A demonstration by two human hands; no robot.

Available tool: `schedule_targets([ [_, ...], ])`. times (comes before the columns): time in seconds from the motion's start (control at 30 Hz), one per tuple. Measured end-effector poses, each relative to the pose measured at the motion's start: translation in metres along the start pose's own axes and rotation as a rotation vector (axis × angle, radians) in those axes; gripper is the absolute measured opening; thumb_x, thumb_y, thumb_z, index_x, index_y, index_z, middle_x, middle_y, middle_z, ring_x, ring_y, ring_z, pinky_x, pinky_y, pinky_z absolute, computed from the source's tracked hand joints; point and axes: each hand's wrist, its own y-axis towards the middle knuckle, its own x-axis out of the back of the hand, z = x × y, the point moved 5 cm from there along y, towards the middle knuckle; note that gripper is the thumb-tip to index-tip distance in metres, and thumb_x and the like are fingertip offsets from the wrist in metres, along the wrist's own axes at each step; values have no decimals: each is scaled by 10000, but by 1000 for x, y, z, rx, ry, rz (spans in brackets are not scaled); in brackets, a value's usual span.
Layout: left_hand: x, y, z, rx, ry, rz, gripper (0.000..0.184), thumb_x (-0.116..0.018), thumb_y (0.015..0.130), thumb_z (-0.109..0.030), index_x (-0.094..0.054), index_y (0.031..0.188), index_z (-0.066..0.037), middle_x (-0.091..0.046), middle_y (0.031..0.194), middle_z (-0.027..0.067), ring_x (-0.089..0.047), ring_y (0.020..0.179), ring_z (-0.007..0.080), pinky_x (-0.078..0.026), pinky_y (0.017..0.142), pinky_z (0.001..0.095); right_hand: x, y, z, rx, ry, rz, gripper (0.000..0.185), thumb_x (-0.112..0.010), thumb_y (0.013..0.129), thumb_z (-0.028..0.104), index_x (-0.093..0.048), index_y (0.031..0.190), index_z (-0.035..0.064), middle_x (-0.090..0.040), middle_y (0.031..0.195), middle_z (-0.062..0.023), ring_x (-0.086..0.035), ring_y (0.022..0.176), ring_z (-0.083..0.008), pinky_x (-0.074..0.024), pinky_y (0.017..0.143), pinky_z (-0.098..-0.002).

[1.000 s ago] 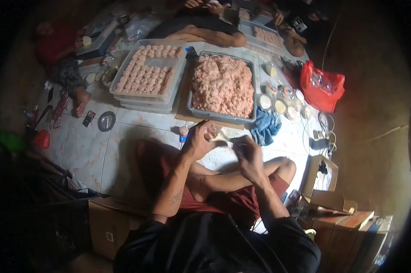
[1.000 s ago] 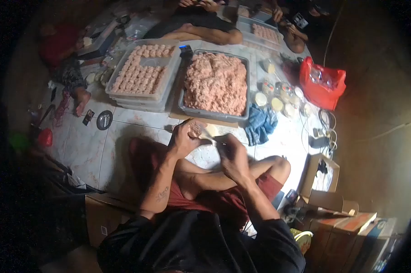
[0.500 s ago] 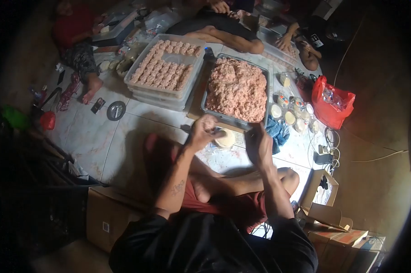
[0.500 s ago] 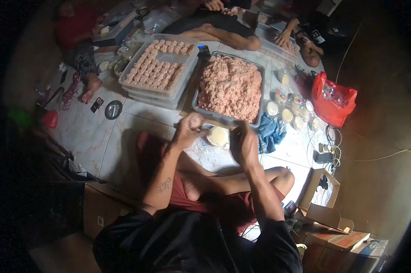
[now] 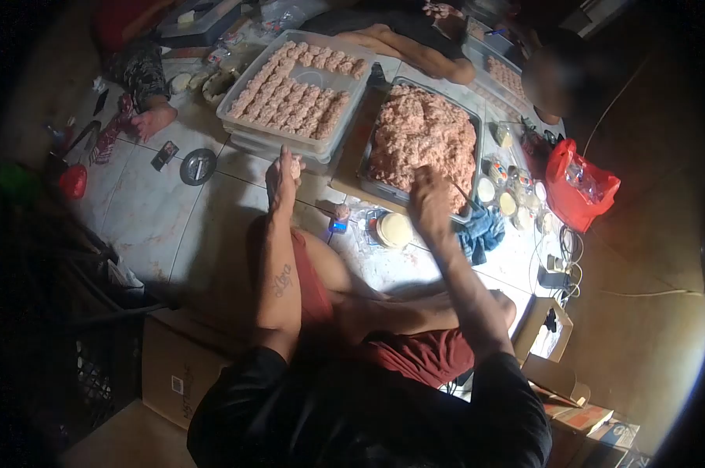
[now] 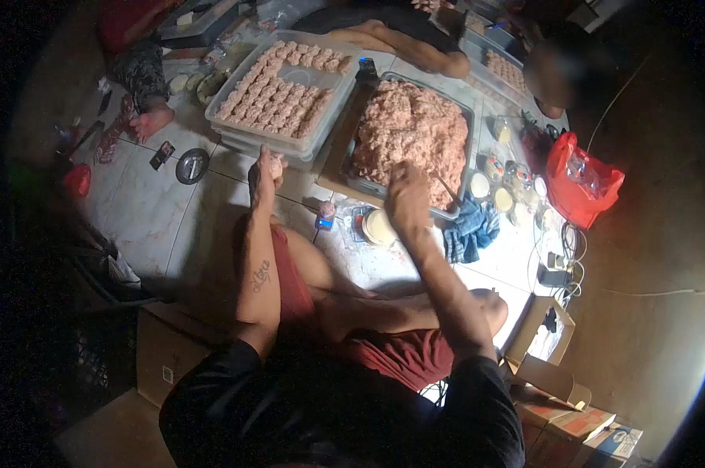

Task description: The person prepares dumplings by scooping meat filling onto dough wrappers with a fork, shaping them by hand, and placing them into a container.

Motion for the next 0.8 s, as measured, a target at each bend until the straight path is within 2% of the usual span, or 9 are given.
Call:
schedule_targets([
  [0.07, 2, 8, 13, 66, -31, -90, 719, -445, 944, -703, -677, 993, -24, -674, 760, 50, -491, 506, 70, -355, 436, 228, -51, -16, 48, 245, -11, 167, 438, -429, 916, 54, -533, 1331, -41, -583, 1241, -323, -596, 1095, -449, -509, 967, -438],
  [0.17, 7, 11, 23, 83, -83, -122, 713, -439, 946, -699, -680, 978, -29, -678, 739, 57, -507, 476, 86, -350, 417, 235, -109, -32, 74, 228, 105, 329, 530, -453, 943, 137, -427, 1464, 43, -518, 1302, -346, -590, 1105, -473, -518, 946, -483],
  [0.2, 9, 14, 27, 79, -107, -158, 691, -442, 949, -692, -677, 959, -43, -674, 737, 55, -502, 469, 95, -350, 417, 236, -117, -25, 79, 164, 145, 486, 599, -593, 940, 279, -399, 1483, 117, -532, 1238, -334, -590, 1097, -496, -514, 905, -513],
  [0.33, 18, 16, 25, 33, -359, -325, 608, -402, 1013, -597, -678, 947, -60, -654, 721, 34, -460, 468, 90, -320, 415, 231, -217, -43, 51, 205, 98, 538, 451, -602, 944, 279, -537, 1345, 85, -580, 1213, -227, -616, 1063, -405, -528, 871, -476],
  [0.43, 32, 26, 33, 38, -546, -443, 549, -386, 1042, -533, -638, 998, -48, -656, 752, 52, -462, 483, 102, -307, 436, 250, -140, -12, 96, 463, 301, 513, 209, -581, 957, 160, -652, 1056, -9, -656, 963, -218, -629, 952, -366, -548, 847, -440],
  [0.5, 39, 29, 26, 28, -758, -550, 544, -372, 1040, -546, -647, 1003, -78, -649, 803, 28, -443, 562, 73, -294, 471, 215, -69, 27, 116, 501, 550, 264, 165, -632, 904, 60, -653, 1055, -3, -683, 965, -204, -660, 902, -335, -560, 793, -432],
  [0.63, 58, 31, 24, -39, -920, -659, 499, -372, 1040, -543, -612, 1000, -108, -623, 833, 9, -440, 598, 73, -301, 520, 205, -4, 139, 125, 347, 965, 320, 264, -688, 871, 64, -641, 1118, -15, -701, 974, -143, -698, 785, -267, -559, 669, -374],
  [0.77, 52, 41, 32, 20, -916, -523, 505, -349, 1051, -537, -593, 984, -100, -612, 865, 47, -482, 587, 123, -348, 494, 264, 8, 260, 161, 343, 513, 43, 234, -675, 855, 35, -630, 1083, 10, -701, 947, -124, -695, 786, -258, -546, 611, -330],
  [0.8, 52, 41, 26, -14, -836, -540, 517, -347, 1049, -546, -594, 977, -97, -606, 853, 46, -470, 587, 120, -341, 498, 264, -27, 296, 149, 632, 439, -114, 203, -672, 859, 44, -629, 1056, 24, -692, 906, -116, -687, 767, -253, -533, 597, -321],
])
